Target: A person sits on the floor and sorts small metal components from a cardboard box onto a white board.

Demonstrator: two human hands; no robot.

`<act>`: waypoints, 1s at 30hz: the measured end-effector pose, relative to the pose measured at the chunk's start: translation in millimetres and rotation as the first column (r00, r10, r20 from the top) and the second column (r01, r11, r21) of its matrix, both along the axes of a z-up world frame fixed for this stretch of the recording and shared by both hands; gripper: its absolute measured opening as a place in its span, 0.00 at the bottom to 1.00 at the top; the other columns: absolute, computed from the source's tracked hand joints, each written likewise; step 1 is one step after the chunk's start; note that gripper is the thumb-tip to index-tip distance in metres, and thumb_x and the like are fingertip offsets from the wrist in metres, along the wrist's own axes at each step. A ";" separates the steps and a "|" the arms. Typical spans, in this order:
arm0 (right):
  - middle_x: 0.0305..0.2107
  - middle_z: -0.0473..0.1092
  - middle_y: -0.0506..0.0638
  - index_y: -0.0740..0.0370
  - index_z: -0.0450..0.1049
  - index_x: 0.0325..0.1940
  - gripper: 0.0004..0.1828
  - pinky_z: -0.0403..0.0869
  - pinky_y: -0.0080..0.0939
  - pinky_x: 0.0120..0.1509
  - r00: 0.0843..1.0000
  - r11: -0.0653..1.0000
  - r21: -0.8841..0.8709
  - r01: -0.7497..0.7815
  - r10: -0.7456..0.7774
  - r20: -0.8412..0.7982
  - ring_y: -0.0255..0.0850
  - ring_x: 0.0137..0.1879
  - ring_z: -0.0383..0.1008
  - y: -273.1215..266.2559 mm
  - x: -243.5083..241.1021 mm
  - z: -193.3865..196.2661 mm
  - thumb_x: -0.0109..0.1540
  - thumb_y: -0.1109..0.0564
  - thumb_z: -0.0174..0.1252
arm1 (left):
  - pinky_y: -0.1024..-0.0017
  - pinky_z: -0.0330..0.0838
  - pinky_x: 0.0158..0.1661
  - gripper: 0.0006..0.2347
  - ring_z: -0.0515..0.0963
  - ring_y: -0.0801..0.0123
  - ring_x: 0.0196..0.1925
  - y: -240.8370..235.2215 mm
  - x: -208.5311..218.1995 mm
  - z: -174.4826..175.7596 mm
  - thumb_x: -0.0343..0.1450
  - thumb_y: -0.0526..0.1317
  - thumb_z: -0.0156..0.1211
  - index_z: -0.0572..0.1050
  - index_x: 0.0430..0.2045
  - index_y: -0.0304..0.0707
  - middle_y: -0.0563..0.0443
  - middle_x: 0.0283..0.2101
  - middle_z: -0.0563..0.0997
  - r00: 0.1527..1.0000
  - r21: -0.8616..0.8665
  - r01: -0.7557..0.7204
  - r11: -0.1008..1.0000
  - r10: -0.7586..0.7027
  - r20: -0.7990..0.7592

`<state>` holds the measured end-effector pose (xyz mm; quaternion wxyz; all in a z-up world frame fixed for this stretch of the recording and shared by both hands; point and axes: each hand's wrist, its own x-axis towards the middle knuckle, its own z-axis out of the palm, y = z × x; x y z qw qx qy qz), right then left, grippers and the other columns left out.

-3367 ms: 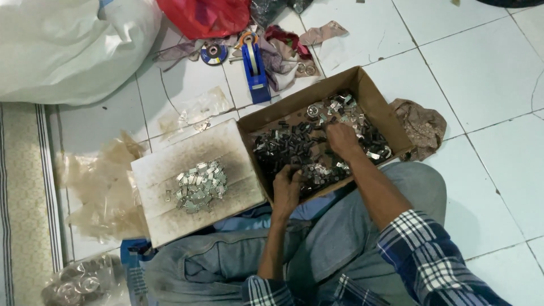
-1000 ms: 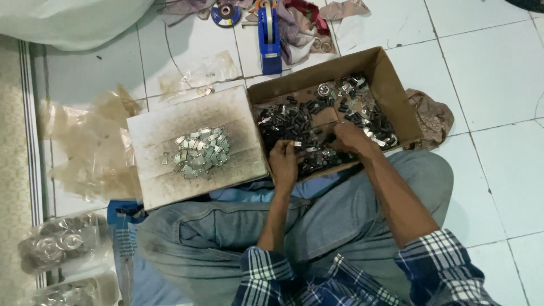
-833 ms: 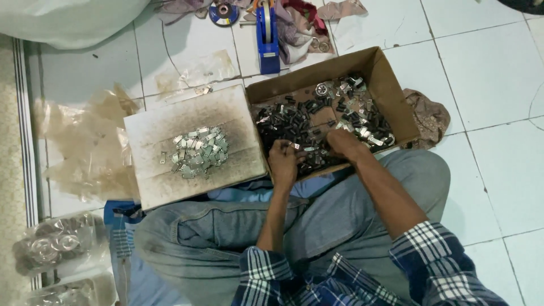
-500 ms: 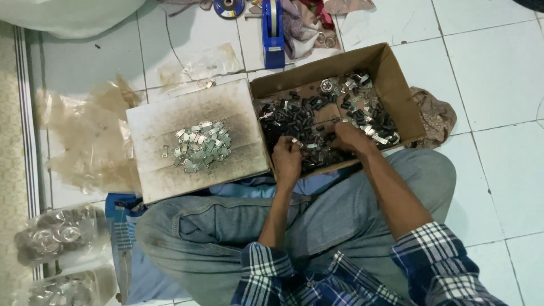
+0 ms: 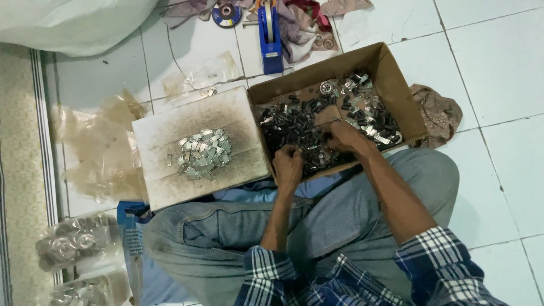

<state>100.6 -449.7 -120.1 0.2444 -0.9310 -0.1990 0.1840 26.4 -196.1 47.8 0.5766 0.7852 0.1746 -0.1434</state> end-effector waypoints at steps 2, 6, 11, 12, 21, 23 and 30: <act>0.25 0.73 0.43 0.54 0.74 0.26 0.23 0.66 0.44 0.33 0.989 0.995 0.023 0.101 -0.102 0.109 0.44 0.32 0.73 4.3 15.2 5.3 0.56 0.34 0.66 | 0.52 0.76 0.40 0.12 0.85 0.45 0.43 0.3 1.6 6.6 0.71 0.38 0.55 0.81 0.41 0.28 0.32 0.37 0.85 1.000 0.058 0.023 0.998 -0.022 -0.011; 0.25 0.72 0.50 0.56 0.75 0.29 0.26 0.66 0.46 0.33 0.995 0.981 0.194 0.009 -0.027 0.092 0.48 0.30 0.72 47.7 -1.2 41.7 0.70 0.38 0.46 | 0.52 0.75 0.40 0.12 0.85 0.43 0.43 -1.2 -0.2 -2.1 0.71 0.37 0.55 0.81 0.41 0.27 0.29 0.38 0.84 1.000 0.045 0.019 0.999 -0.018 -0.006; 0.18 0.74 0.47 0.53 0.71 0.24 0.13 0.66 0.45 0.25 0.942 0.960 -0.225 -0.164 0.220 0.253 0.45 0.25 0.76 54.9 -8.3 42.1 0.64 0.53 0.53 | 0.53 0.75 0.41 0.12 0.85 0.48 0.43 -3.5 -0.5 0.0 0.71 0.38 0.55 0.81 0.39 0.27 0.31 0.36 0.84 1.000 0.032 -0.011 0.999 0.010 0.006; 0.18 0.74 0.47 0.53 0.71 0.24 0.13 0.66 0.45 0.25 0.943 0.960 -0.225 -0.166 0.221 0.248 0.45 0.25 0.76 52.4 -7.6 35.9 0.64 0.53 0.53 | 0.53 0.75 0.41 0.12 0.85 0.48 0.43 -4.2 -2.2 2.6 0.71 0.38 0.55 0.81 0.39 0.27 0.31 0.36 0.84 1.000 0.032 -0.011 0.999 0.011 0.000; 0.29 0.74 0.58 0.70 0.74 0.31 0.26 0.67 0.53 0.38 0.966 0.908 0.339 0.247 -0.201 -0.165 0.52 0.35 0.72 49.7 -5.5 139.6 0.65 0.41 0.61 | 0.49 0.74 0.44 0.13 0.83 0.41 0.47 -1.0 -2.0 9.1 0.71 0.38 0.53 0.81 0.40 0.25 0.25 0.40 0.83 0.998 -0.040 -0.046 0.998 0.047 0.033; 0.41 0.74 0.77 0.76 0.77 0.49 0.21 0.72 0.65 0.53 0.910 0.841 0.416 0.347 -0.195 -0.365 0.70 0.51 0.73 40.5 -6.6 151.2 0.66 0.51 0.61 | 0.55 0.77 0.40 0.14 0.84 0.50 0.41 -0.1 2.2 -9.8 0.74 0.38 0.49 0.79 0.44 0.23 0.27 0.39 0.83 0.998 -0.079 -0.051 0.996 0.054 0.038; 0.28 0.77 0.59 0.62 0.84 0.43 0.12 0.72 0.52 0.37 0.882 0.820 0.440 0.365 -0.154 -0.445 0.49 0.34 0.75 44.7 2.8 128.4 0.60 0.52 0.70 | 0.53 0.79 0.44 0.14 0.83 0.48 0.46 -8.1 2.3 -2.5 0.76 0.36 0.48 0.76 0.47 0.21 0.24 0.44 0.81 0.995 -0.274 -0.072 0.959 0.086 0.040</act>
